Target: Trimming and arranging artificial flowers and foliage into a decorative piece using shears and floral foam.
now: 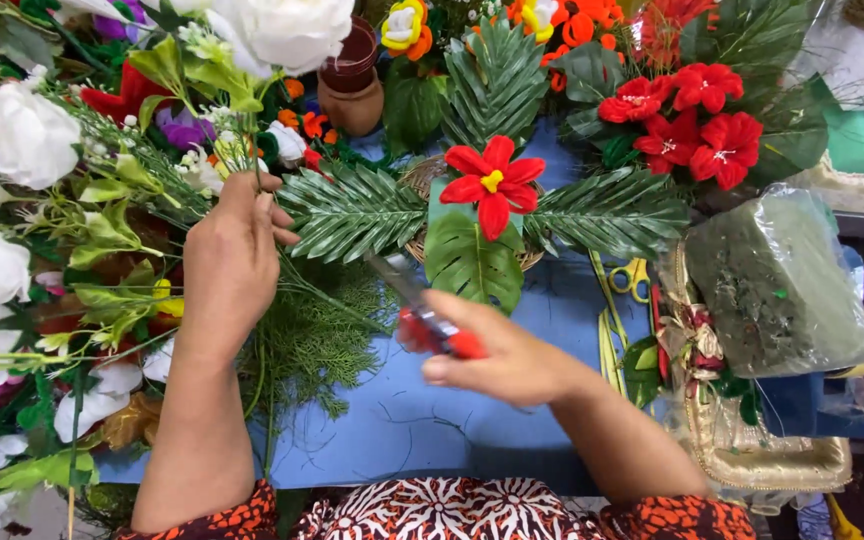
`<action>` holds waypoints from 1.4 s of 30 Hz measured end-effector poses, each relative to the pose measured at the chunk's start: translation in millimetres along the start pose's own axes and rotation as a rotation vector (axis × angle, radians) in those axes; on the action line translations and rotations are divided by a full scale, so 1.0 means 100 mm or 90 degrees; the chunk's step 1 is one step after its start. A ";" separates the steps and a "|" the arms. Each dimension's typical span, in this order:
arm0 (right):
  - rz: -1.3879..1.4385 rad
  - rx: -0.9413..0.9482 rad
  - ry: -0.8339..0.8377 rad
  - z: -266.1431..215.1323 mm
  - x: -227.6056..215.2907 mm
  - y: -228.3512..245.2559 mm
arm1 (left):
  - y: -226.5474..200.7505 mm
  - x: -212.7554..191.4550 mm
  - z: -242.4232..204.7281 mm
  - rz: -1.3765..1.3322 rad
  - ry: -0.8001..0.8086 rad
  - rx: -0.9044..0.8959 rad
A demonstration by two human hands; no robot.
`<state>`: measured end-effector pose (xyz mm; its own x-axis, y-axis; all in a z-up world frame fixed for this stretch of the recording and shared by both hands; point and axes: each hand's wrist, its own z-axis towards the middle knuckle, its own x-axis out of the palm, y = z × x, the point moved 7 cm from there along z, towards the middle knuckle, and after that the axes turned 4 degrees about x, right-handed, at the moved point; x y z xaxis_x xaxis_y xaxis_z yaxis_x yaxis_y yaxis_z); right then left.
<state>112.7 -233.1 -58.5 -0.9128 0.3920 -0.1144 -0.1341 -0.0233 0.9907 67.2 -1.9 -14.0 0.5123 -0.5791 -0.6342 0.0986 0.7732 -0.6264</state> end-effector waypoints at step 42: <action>0.655 0.166 0.331 0.98 0.97 -0.80 | 0.21 -0.53 0.27 0.166 0.211 0.058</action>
<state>72.7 -103.3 -141.2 -0.6012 -0.1235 0.7895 0.7835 0.1030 0.6128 65.5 52.3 19.0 0.2292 -0.4011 -0.8869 0.0841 0.9159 -0.3925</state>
